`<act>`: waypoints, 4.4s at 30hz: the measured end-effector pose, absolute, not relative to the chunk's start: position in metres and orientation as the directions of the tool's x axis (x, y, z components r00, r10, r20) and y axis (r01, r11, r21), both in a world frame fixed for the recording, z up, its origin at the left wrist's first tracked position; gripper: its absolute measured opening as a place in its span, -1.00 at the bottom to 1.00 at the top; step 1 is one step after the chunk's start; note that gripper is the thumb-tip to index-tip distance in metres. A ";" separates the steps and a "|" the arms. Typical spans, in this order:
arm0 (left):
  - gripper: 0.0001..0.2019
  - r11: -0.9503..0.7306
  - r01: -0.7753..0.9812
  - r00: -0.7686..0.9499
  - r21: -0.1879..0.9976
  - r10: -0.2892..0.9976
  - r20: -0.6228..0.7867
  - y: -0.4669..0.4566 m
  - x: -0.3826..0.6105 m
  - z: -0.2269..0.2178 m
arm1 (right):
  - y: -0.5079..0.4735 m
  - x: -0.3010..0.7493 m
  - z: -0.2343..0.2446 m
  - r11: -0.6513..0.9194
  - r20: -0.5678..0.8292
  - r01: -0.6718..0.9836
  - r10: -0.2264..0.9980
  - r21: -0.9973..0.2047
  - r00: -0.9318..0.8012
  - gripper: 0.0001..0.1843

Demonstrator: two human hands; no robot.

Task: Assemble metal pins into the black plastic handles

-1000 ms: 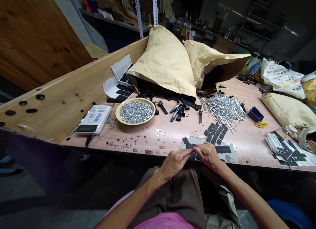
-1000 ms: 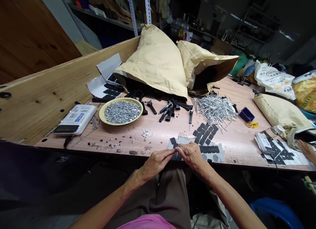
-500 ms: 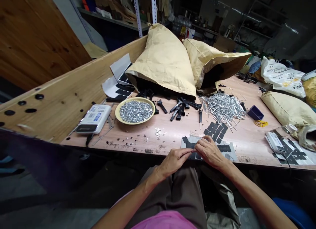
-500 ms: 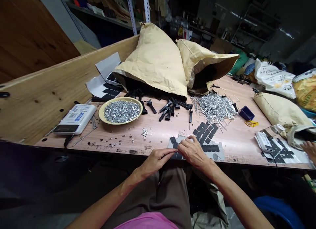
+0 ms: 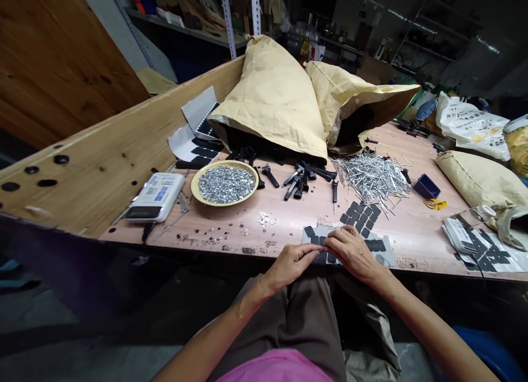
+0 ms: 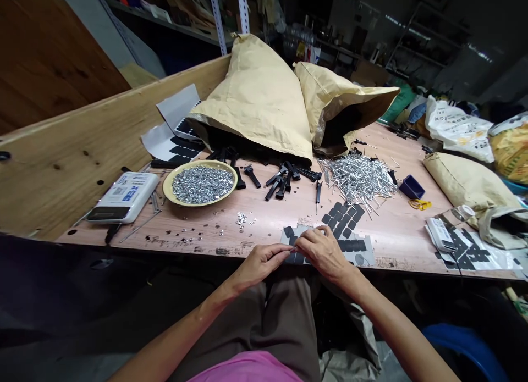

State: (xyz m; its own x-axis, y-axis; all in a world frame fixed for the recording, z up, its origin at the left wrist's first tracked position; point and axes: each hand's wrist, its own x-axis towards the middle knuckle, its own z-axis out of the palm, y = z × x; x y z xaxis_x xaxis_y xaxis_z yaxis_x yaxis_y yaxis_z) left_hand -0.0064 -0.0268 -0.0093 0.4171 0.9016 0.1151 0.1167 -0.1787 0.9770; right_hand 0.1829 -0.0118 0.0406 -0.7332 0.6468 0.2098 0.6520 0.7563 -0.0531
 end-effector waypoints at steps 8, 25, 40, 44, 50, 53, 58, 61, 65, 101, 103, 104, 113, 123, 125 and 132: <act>-0.73 -0.317 0.131 0.410 0.939 0.880 0.240 -0.032 -0.004 -0.014 | -0.016 0.178 0.024 0.547 0.064 0.770 0.826 -0.327 -0.560 -0.35; -0.76 0.044 -0.038 0.260 0.998 0.965 -0.033 -0.034 0.003 -0.009 | -0.021 0.178 0.032 0.426 0.175 0.880 0.902 -0.210 -0.395 -0.35; -0.75 0.262 -0.498 0.122 0.827 0.965 -0.232 -0.040 0.027 -0.007 | -0.083 0.127 -0.014 -0.244 -0.251 0.324 0.968 -0.914 0.020 -0.59; -0.78 0.154 -0.426 0.045 0.892 0.988 -0.149 -0.042 0.032 -0.019 | -0.087 0.134 -0.004 -0.309 -0.256 0.539 0.951 -0.784 0.172 -0.63; -0.80 0.086 -0.278 0.057 0.957 0.996 -0.073 -0.055 0.038 -0.038 | -0.092 0.138 -0.013 -0.411 -0.387 0.423 0.911 -0.807 0.146 -0.63; -0.81 0.083 -0.202 0.031 0.976 0.996 -0.078 -0.060 0.038 -0.045 | -0.095 0.133 -0.021 -0.489 -0.474 0.293 0.872 -0.822 0.123 -0.67; -0.83 0.103 -0.089 0.094 0.991 0.991 -0.095 -0.062 0.036 -0.054 | -0.103 0.137 -0.028 -0.505 -0.481 0.327 0.862 -0.799 0.156 -0.73; -0.83 0.088 0.013 0.190 0.996 0.978 -0.089 -0.060 0.029 -0.054 | -0.099 0.153 -0.027 -0.490 -0.438 0.480 0.870 -0.728 0.225 -0.74; -0.77 -0.056 0.111 0.039 0.992 0.998 0.052 -0.050 0.008 -0.049 | -0.088 0.170 -0.019 -0.487 -0.403 0.753 0.858 -0.443 0.318 -0.68; -0.69 -0.186 0.534 -0.216 0.825 0.913 0.345 -0.003 -0.039 -0.078 | -0.077 0.139 -0.006 -0.826 -0.816 0.048 0.563 -0.562 0.132 -0.71; -0.69 -0.185 0.538 -0.214 0.822 0.913 0.346 -0.003 -0.039 -0.078 | -0.078 0.139 -0.003 -0.840 -0.833 0.035 0.542 -0.542 0.110 -0.72; -0.69 -0.180 0.545 -0.217 0.819 0.913 0.346 -0.003 -0.039 -0.078 | -0.078 0.140 -0.002 -0.850 -0.846 0.027 0.526 -0.526 0.088 -0.73; -0.70 -0.171 0.576 -0.219 0.799 0.910 0.352 -0.003 -0.038 -0.080 | -0.081 0.134 -0.008 -0.887 -0.886 -0.057 0.461 -0.459 -0.042 -0.71; -0.71 -0.163 0.578 -0.218 0.800 0.913 0.344 -0.003 -0.038 -0.083 | -0.118 0.166 -0.016 -0.782 -0.780 0.097 0.622 -0.615 0.068 -0.64; -0.72 -0.170 0.573 -0.219 0.802 0.911 0.350 -0.004 -0.037 -0.084 | -0.139 0.188 -0.027 -0.750 -0.729 0.177 0.662 -0.638 0.176 -0.61; -0.72 -0.192 0.596 -0.196 0.780 0.907 0.373 -0.003 -0.037 -0.085 | -0.158 0.228 -0.072 -0.773 -0.658 0.228 0.627 -0.593 0.417 -0.66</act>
State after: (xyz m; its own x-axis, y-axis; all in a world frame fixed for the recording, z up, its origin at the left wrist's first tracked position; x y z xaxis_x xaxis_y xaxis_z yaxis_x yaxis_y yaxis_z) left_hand -0.0367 -0.0025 -0.0850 -0.1961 0.9070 0.3726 0.5958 -0.1915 0.7800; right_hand 0.2281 -0.1580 -0.0725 0.4167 0.6274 -0.6578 0.2276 -0.7726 -0.5928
